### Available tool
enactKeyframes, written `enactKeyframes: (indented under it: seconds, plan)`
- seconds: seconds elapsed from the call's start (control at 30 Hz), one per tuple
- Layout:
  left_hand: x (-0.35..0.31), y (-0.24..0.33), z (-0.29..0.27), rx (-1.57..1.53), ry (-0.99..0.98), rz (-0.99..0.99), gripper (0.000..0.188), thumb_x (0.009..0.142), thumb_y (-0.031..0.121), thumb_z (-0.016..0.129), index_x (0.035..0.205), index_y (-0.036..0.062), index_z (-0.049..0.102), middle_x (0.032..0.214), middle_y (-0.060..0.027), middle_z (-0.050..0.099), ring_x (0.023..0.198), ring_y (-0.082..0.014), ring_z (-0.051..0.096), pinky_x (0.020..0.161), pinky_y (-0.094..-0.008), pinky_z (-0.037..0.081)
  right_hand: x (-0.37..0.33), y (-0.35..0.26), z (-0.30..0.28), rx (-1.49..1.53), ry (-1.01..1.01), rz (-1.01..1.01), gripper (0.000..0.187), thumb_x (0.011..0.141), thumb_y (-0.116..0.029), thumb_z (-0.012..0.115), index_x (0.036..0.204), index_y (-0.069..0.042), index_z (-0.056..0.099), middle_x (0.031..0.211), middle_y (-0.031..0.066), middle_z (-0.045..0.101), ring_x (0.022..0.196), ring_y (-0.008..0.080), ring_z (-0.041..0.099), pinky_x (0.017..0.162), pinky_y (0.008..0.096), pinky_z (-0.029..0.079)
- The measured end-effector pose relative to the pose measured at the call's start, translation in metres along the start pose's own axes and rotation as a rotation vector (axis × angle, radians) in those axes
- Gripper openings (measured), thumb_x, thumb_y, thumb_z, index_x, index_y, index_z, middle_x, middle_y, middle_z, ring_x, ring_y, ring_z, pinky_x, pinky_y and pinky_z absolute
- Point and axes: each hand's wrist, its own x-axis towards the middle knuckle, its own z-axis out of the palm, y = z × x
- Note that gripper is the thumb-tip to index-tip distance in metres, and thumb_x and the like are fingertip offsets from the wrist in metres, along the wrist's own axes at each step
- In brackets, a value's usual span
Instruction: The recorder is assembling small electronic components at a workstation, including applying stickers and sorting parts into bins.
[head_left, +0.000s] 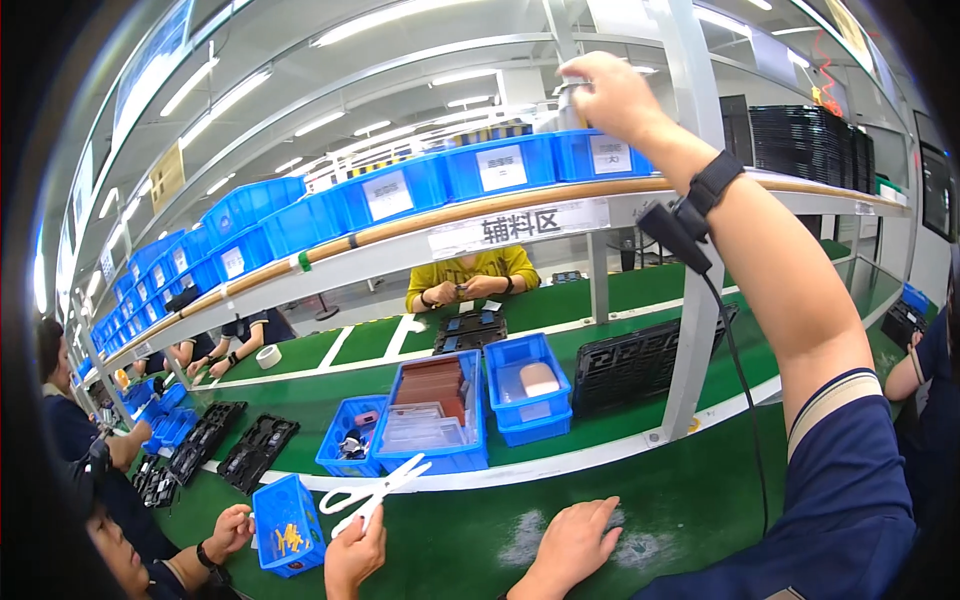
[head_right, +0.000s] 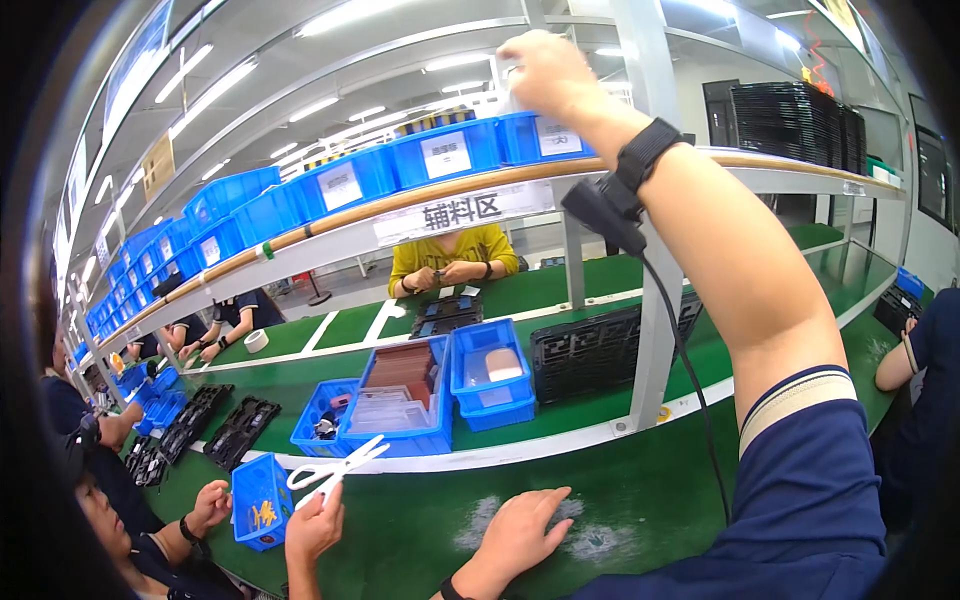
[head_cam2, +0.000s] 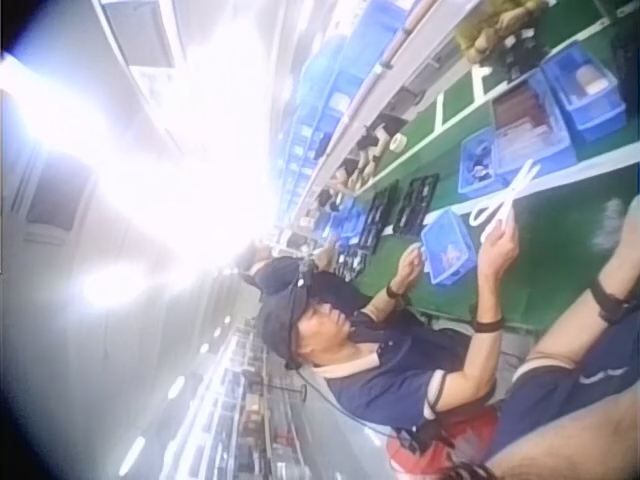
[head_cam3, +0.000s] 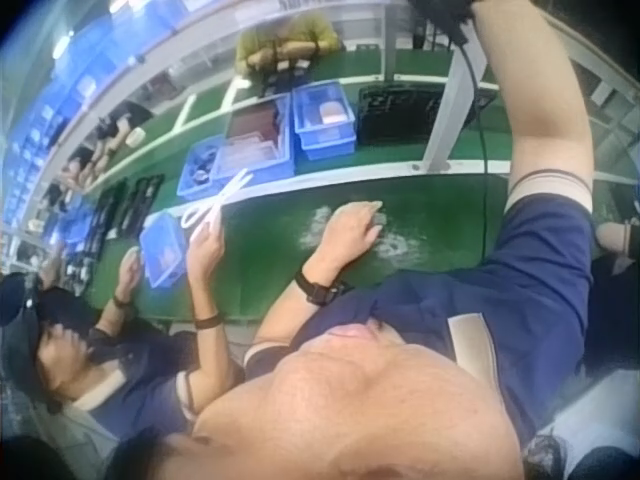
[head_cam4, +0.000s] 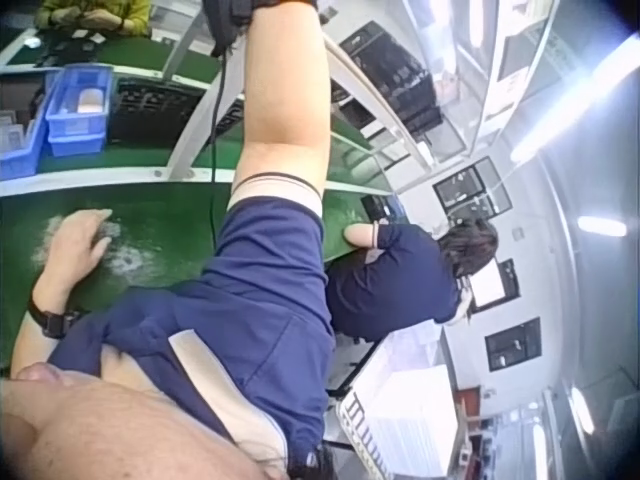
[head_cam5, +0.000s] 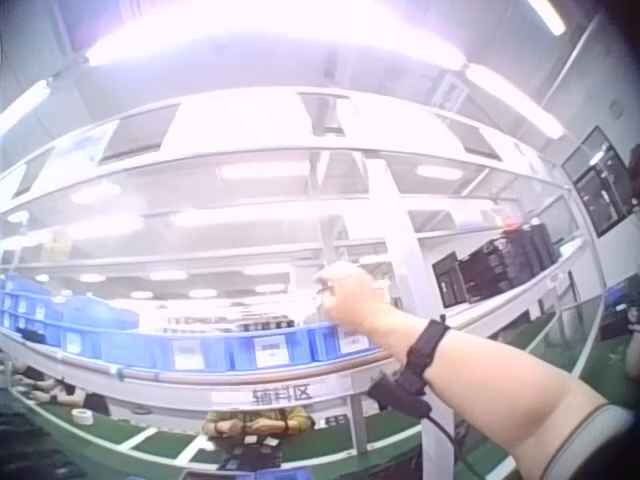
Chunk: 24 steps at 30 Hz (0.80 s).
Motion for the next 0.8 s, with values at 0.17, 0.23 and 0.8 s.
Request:
enactKeyframes:
  seconds: [0.17, 0.23, 0.8]
  plan:
    - [0.000, 0.006, -0.004, -0.010, 0.018, 0.044, 0.042, 0.078, 0.017, 0.067, 0.117, 0.0035, 0.056, 0.103, -0.0135, 0.063, 0.096, -0.0299, 0.060, 0.084, -0.0392, 0.049, 0.013, -0.100, 0.038, 0.267, -0.208, -0.233, 0.027, 0.077, -0.006, 0.055, 0.102, -0.005, 0.065, 0.103, 0.0156, 0.065, 0.098, 0.0328, 0.060, 0.088, 0.0393, 0.046]
    - [0.000, 0.006, -0.005, -0.014, 0.026, 0.063, 0.042, 0.078, 0.017, 0.067, 0.116, 0.0032, 0.056, 0.103, -0.0133, 0.063, 0.096, -0.0297, 0.060, 0.084, -0.0391, 0.048, 0.027, -0.125, 0.062, 0.253, -0.243, -0.212, 0.028, 0.077, -0.007, 0.056, 0.103, -0.005, 0.065, 0.104, 0.0155, 0.065, 0.099, 0.0326, 0.060, 0.089, 0.0390, 0.047]
    - [-0.007, 0.003, -0.009, -0.061, 0.061, 0.050, 0.042, 0.075, 0.014, 0.068, 0.114, 0.0033, 0.056, 0.096, -0.0091, 0.061, 0.092, -0.0258, 0.060, 0.082, -0.0371, 0.048, 0.088, -0.156, 0.110, 0.126, -0.987, -0.014, 0.059, 0.079, -0.027, 0.070, 0.133, -0.014, 0.051, 0.129, 0.0141, 0.055, 0.123, 0.0279, 0.049, 0.098, 0.0440, 0.042]
